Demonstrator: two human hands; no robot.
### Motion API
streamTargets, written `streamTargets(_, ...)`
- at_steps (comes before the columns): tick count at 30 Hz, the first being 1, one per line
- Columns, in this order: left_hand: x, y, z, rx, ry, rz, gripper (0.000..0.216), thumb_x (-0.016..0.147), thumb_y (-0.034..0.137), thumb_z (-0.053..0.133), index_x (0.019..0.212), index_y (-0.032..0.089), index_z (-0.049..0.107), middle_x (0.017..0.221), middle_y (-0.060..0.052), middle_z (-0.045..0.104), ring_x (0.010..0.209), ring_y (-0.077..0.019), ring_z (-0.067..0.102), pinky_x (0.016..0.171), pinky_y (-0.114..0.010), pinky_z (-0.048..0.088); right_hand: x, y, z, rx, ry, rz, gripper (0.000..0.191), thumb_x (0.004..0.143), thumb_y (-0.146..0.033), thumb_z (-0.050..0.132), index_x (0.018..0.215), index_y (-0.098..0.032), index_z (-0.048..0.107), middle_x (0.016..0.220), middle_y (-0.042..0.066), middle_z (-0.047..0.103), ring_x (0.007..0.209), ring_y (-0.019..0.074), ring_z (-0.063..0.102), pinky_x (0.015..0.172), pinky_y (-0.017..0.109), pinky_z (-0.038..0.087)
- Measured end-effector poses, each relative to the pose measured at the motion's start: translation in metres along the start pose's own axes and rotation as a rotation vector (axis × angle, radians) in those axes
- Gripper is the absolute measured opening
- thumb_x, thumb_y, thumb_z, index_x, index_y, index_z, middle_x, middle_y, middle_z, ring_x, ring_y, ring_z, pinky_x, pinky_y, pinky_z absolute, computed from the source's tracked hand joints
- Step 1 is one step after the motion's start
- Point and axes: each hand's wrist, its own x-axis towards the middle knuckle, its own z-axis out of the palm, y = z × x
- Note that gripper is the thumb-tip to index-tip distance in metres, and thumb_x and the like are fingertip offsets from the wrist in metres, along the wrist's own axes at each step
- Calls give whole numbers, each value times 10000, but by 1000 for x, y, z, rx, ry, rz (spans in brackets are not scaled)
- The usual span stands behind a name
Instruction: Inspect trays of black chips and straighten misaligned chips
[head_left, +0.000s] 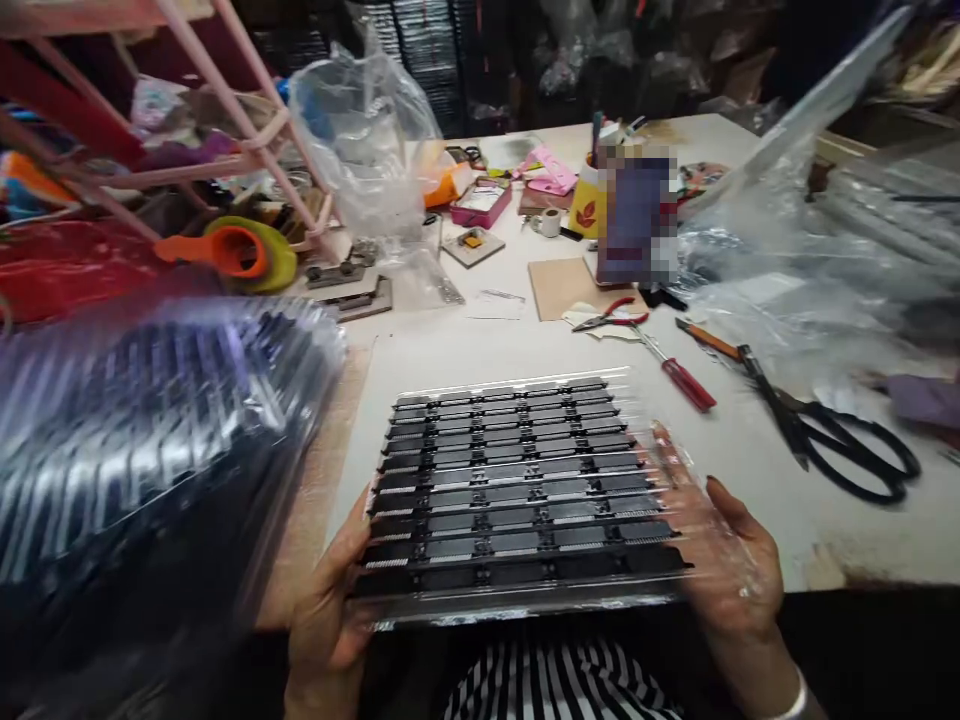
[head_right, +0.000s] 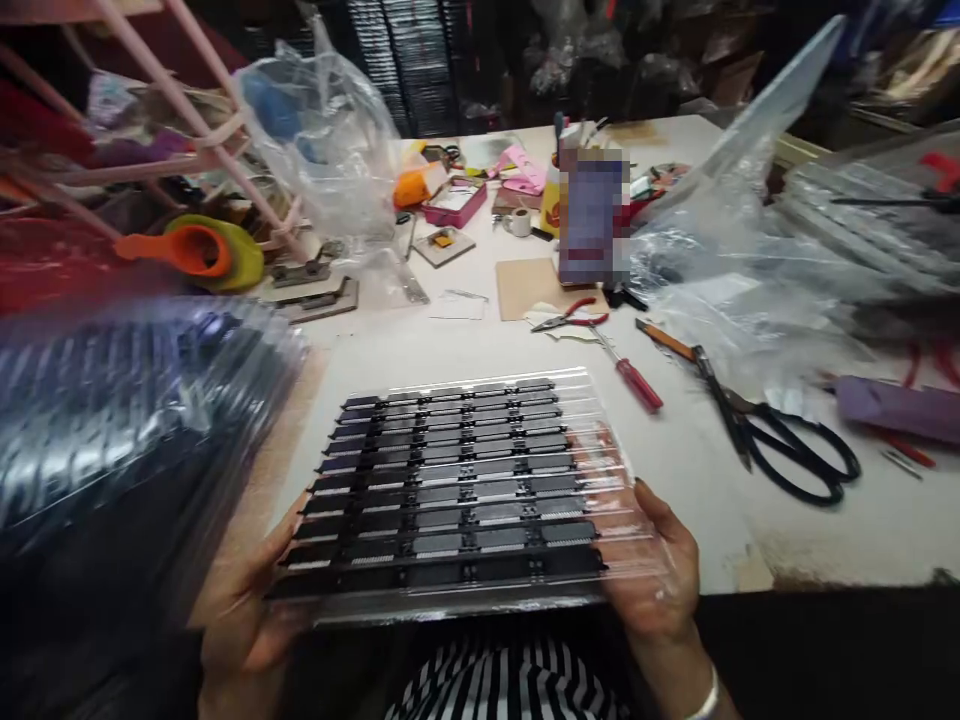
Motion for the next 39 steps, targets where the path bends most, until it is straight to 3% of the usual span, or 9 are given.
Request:
streamTargets(6, 1, 1, 13, 105, 173, 80, 478, 721, 151, 660, 1185, 263, 634, 999, 6, 739, 799, -168, 708, 692, -189, 580, 3, 0, 3, 8, -62, 0, 465, 892, -325, 349, 1325, -287, 512, 1385, 9, 515, 1238, 229, 512, 1084, 510, 340)
streamTargets(13, 4, 8, 8, 165, 257, -45, 479, 733, 87, 626, 1176, 269, 622, 1001, 4, 733, 761, -149, 703, 627, -180, 579, 1, -4, 8, 116, -9, 86, 469, 873, -283, 363, 1313, -240, 520, 1359, 25, 542, 1219, 220, 529, 1063, 467, 382)
streamTargets(19, -2, 11, 4, -64, 139, -15, 564, 697, 117, 562, 1246, 245, 565, 929, -43, 738, 644, -144, 685, 497, -176, 556, 0, -12, 8, 63, -48, 193, 482, 932, -419, 315, 1349, -241, 480, 1313, 39, 583, 1178, 199, 565, 1050, 433, 401)
streamTargets(23, -3, 5, 11, -61, 214, 40, 558, 723, 112, 538, 1263, 250, 557, 1013, -45, 729, 852, -175, 699, 643, -193, 579, 2, -11, 1, 26, -37, 200, 484, 941, -467, 302, 1353, -278, 471, 1374, 9, 528, 1229, 189, 520, 1086, 438, 349)
streamTargets(30, -1, -1, 0, 55, 28, 9, 535, 796, 142, 553, 1314, 273, 520, 1235, -42, 644, 1068, -234, 634, 961, -359, 498, 2, -6, -4, -27, -74, 184, 589, 879, -660, 338, 1380, -361, 422, 1432, -13, 458, 1254, 245, 495, 1073, 537, 326)
streamTargets(34, 0, -2, -3, 57, -10, 15, 543, 803, 136, 557, 1324, 280, 509, 1260, -39, 628, 1126, -242, 599, 1018, -379, 448, 0, -5, -5, -46, -38, 152, 611, 872, -662, 369, 1402, -359, 385, 1397, 3, 498, 1255, 236, 497, 1062, 516, 363)
streamTargets(39, -2, -3, 10, 36, -68, 12, 583, 784, 116, 566, 1346, 249, 483, 1210, -59, 652, 1128, -253, 595, 1022, -396, 436, -3, -6, -13, -45, 2, 90, 590, 907, -602, 356, 1422, -313, 364, 1371, 26, 521, 1255, 216, 496, 1050, 459, 406)
